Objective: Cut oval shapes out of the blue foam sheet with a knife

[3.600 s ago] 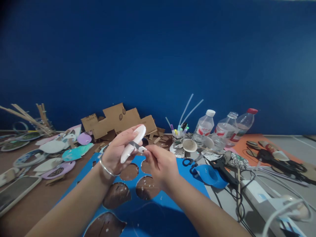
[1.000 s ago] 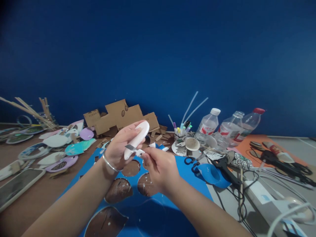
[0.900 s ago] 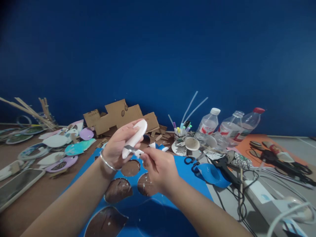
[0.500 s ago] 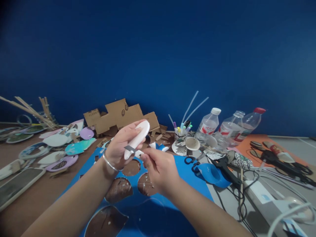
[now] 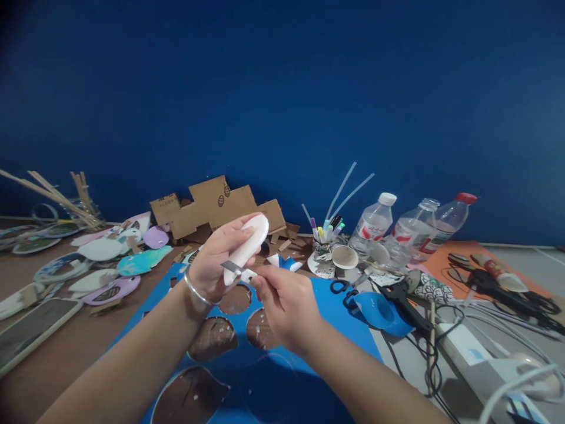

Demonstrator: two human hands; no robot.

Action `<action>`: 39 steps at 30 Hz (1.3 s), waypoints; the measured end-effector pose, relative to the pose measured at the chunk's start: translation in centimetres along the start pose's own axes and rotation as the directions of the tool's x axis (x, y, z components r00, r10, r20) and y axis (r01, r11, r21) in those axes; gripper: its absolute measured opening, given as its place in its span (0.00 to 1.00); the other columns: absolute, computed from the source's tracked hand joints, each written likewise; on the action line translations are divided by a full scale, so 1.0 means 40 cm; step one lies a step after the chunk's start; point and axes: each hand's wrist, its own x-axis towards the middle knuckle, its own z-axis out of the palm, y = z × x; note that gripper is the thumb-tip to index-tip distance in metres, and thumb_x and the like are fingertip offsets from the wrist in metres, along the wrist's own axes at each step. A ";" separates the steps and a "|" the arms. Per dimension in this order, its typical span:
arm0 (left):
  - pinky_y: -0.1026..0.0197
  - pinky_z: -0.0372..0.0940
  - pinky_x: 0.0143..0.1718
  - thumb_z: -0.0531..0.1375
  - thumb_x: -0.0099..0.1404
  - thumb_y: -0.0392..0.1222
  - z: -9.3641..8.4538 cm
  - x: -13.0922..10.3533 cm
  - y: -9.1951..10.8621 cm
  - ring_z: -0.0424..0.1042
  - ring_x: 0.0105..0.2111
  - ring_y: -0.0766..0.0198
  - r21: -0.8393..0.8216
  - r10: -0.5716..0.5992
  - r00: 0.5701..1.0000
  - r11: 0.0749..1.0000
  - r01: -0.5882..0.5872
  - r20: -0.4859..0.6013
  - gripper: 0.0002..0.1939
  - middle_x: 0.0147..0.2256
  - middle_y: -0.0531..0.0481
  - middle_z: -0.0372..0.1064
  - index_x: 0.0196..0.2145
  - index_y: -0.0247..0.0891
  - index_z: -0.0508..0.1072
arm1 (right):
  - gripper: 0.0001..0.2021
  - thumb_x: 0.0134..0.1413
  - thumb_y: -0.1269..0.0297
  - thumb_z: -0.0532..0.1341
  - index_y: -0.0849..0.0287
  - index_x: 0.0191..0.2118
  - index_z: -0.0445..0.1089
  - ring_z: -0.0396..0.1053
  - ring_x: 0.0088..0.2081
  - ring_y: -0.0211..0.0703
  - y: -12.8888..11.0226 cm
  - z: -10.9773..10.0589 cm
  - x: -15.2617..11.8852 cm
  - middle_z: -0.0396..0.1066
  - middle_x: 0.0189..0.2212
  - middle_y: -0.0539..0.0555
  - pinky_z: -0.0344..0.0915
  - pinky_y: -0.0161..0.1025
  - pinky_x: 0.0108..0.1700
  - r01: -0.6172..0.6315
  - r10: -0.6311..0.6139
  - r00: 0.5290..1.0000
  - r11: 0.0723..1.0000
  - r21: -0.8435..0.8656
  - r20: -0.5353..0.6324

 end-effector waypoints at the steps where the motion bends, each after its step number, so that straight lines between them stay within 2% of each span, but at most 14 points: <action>1: 0.73 0.58 0.14 0.57 0.55 0.32 0.000 0.000 0.002 0.62 0.14 0.74 0.008 -0.001 1.000 1.000 0.001 -0.008 0.13 0.21 0.52 0.66 0.40 0.31 0.66 | 0.13 0.57 0.65 0.50 0.61 0.26 0.67 0.56 0.17 0.30 0.001 0.001 0.000 0.58 0.14 0.46 0.52 0.28 0.23 0.001 -0.001 1.000 1.000 -0.002 0.000; 6: 0.72 0.58 0.13 0.56 0.56 0.32 -0.007 0.001 0.010 0.62 0.14 0.73 0.020 -0.017 1.000 1.000 0.017 -0.019 0.15 0.21 0.51 0.66 0.43 0.32 0.64 | 0.13 0.57 0.65 0.50 0.61 0.27 0.67 0.56 0.18 0.30 0.004 0.002 -0.001 0.59 0.14 0.46 0.52 0.29 0.23 0.010 -0.010 1.000 1.000 -0.009 -0.002; 14: 0.74 0.57 0.13 0.55 0.57 0.32 -0.013 0.001 0.021 0.63 0.16 0.73 -0.035 0.022 0.997 0.999 -0.019 0.072 0.12 0.21 0.51 0.65 0.41 0.30 0.65 | 0.14 0.56 0.65 0.51 0.61 0.23 0.64 0.57 0.18 0.30 0.000 0.002 0.003 0.59 0.14 0.46 0.53 0.28 0.23 0.016 -0.016 1.000 1.000 -0.008 0.013; 19: 0.73 0.58 0.14 0.55 0.57 0.31 -0.010 0.003 0.019 0.63 0.16 0.74 -0.027 0.023 0.999 0.999 -0.022 0.045 0.11 0.22 0.50 0.66 0.40 0.30 0.66 | 0.14 0.56 0.65 0.50 0.60 0.23 0.65 0.57 0.18 0.31 -0.001 0.003 0.001 0.59 0.14 0.46 0.53 0.29 0.22 0.003 -0.002 1.000 0.999 -0.036 0.018; 27: 0.71 0.56 0.12 0.57 0.54 0.33 -0.005 0.001 0.004 0.62 0.14 0.73 0.035 -0.016 0.999 0.999 0.017 -0.036 0.17 0.22 0.51 0.66 0.43 0.30 0.64 | 0.13 0.57 0.64 0.50 0.60 0.27 0.67 0.58 0.18 0.32 -0.001 0.005 -0.006 0.62 0.16 0.47 0.54 0.30 0.23 0.009 -0.010 1.000 0.998 -0.056 -0.007; 33: 0.73 0.58 0.13 0.55 0.57 0.31 -0.013 0.006 0.016 0.63 0.16 0.73 -0.020 0.019 1.000 1.000 -0.018 0.021 0.12 0.21 0.51 0.66 0.41 0.31 0.65 | 0.14 0.57 0.64 0.49 0.60 0.25 0.66 0.59 0.18 0.31 -0.003 0.006 -0.006 0.62 0.16 0.47 0.53 0.29 0.23 0.021 -0.021 1.000 0.998 -0.064 0.001; 39: 0.75 0.57 0.13 0.55 0.57 0.29 -0.016 0.008 0.012 0.64 0.17 0.73 -0.051 0.044 0.999 0.998 -0.042 0.032 0.11 0.21 0.50 0.65 0.40 0.30 0.66 | 0.14 0.57 0.64 0.49 0.60 0.24 0.65 0.58 0.18 0.32 -0.002 0.008 -0.005 0.61 0.15 0.47 0.54 0.30 0.24 -0.005 0.006 1.000 0.999 -0.051 0.010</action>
